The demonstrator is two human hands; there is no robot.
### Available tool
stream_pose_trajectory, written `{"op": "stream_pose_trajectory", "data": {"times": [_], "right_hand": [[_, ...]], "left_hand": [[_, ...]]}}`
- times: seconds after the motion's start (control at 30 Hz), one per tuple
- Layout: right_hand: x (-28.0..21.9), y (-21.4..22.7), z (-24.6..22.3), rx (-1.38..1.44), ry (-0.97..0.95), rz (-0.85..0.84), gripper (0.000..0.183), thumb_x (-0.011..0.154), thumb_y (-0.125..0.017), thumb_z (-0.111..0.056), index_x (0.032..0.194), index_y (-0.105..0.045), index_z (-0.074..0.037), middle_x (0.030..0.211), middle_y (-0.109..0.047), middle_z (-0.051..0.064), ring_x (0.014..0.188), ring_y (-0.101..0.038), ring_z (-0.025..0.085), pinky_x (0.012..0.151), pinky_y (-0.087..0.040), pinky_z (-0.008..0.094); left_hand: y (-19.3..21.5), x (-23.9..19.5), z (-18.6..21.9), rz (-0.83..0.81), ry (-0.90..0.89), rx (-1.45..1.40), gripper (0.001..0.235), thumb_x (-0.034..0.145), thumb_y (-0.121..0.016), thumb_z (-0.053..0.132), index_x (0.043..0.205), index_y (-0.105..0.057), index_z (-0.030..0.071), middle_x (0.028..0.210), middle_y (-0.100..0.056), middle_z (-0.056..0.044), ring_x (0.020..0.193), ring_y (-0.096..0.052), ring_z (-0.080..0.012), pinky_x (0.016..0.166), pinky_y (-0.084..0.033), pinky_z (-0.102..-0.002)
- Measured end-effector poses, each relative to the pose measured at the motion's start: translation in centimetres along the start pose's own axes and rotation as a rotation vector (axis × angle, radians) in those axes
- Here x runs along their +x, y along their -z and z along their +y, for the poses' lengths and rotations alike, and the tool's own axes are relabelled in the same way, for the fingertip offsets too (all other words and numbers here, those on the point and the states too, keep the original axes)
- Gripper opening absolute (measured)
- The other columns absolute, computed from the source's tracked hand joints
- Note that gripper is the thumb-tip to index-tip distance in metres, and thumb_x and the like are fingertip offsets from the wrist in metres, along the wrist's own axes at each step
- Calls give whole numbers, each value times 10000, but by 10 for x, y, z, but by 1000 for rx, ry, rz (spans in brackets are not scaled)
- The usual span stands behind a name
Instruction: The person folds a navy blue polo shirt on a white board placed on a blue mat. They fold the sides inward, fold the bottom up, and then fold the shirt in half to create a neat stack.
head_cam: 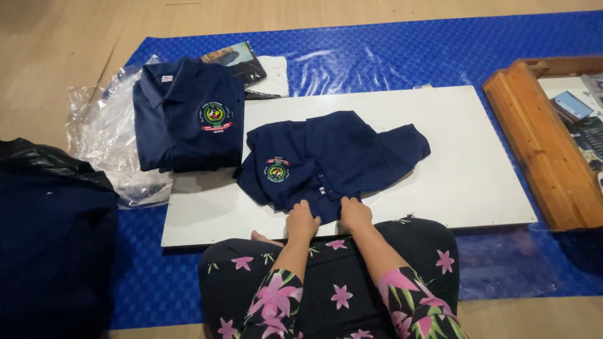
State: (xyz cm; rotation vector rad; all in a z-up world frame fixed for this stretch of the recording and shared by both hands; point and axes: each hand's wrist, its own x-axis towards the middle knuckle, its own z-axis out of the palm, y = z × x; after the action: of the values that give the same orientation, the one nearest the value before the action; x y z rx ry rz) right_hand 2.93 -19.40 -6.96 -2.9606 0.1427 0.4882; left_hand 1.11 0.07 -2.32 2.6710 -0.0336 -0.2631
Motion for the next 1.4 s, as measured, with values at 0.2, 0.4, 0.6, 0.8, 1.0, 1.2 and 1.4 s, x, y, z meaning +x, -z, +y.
{"op": "stream_pose_trajectory", "data": {"times": [0.2, 0.4, 0.6, 0.8, 1.0, 1.2, 1.4], "right_hand": [[-63, 96, -40, 102, -19, -77, 509, 871, -736, -348, 1231, -663, 4, 1205, -657, 253, 1126, -680, 437, 948, -533, 594], [-14, 22, -9, 24, 31, 33, 218, 906, -595, -98, 1047, -753, -44, 990, -730, 168, 980, -741, 361, 853, -584, 501], [41, -3, 41, 1189, -225, 321, 246, 885, -620, -183, 1055, -695, -22, 1111, -687, 241, 1132, -629, 413, 982, -481, 531], [16, 50, 43, 2300, -374, 76, 297, 976, -594, -195, 1232, -513, -68, 1232, -613, 120, 1261, -615, 349, 1150, -385, 507], [60, 15, 78, 2246, -522, 270, 341, 1050, -556, -216, 1380, -557, -301, 1345, -452, -45, 967, -553, 59, 763, -482, 85], [5, 72, 43, 2277, -471, 335, 450, 1072, -546, -142, 1513, -457, -134, 1557, -419, 228, 1387, -504, 318, 1123, -506, 447], [68, 7, 87, 2275, -482, 421, 364, 1049, -585, -132, 1413, -576, -131, 1454, -553, 183, 1298, -584, 321, 1100, -519, 507]], "left_hand": [[-3, 9, -13, -39, 213, -281, 400, 908, -531, 127, 1284, -575, -2, 1137, -663, -246, 1101, -690, -422, 964, -558, -524], [-53, 43, -56, 130, 369, -579, 397, 1010, -526, 219, 1304, -665, -9, 1235, -691, -249, 1222, -648, -384, 1026, -525, -498], [-84, 73, -83, 318, 433, -1891, 367, 1108, -491, 169, 1463, -476, 75, 1472, -504, -268, 1336, -498, -462, 1058, -369, -709], [-23, 63, -80, 361, 430, -2247, 332, 1133, -441, 247, 1450, -492, 162, 1525, -493, -193, 1375, -477, -435, 1138, -346, -659], [-101, 120, -150, 460, 465, -2172, 432, 1123, -482, 379, 1535, -430, 258, 1664, -278, -60, 1522, -256, -309, 1244, -112, -648], [-49, 91, -120, 562, 471, -2218, 371, 1130, -418, 369, 1463, -512, 236, 1599, -401, -124, 1473, -370, -329, 1214, -240, -663], [-32, 59, -91, 1063, 175, -458, 510, 963, -684, 274, 1413, -524, 96, 1354, -572, -164, 1242, -565, -378, 1062, -431, -512]]}}
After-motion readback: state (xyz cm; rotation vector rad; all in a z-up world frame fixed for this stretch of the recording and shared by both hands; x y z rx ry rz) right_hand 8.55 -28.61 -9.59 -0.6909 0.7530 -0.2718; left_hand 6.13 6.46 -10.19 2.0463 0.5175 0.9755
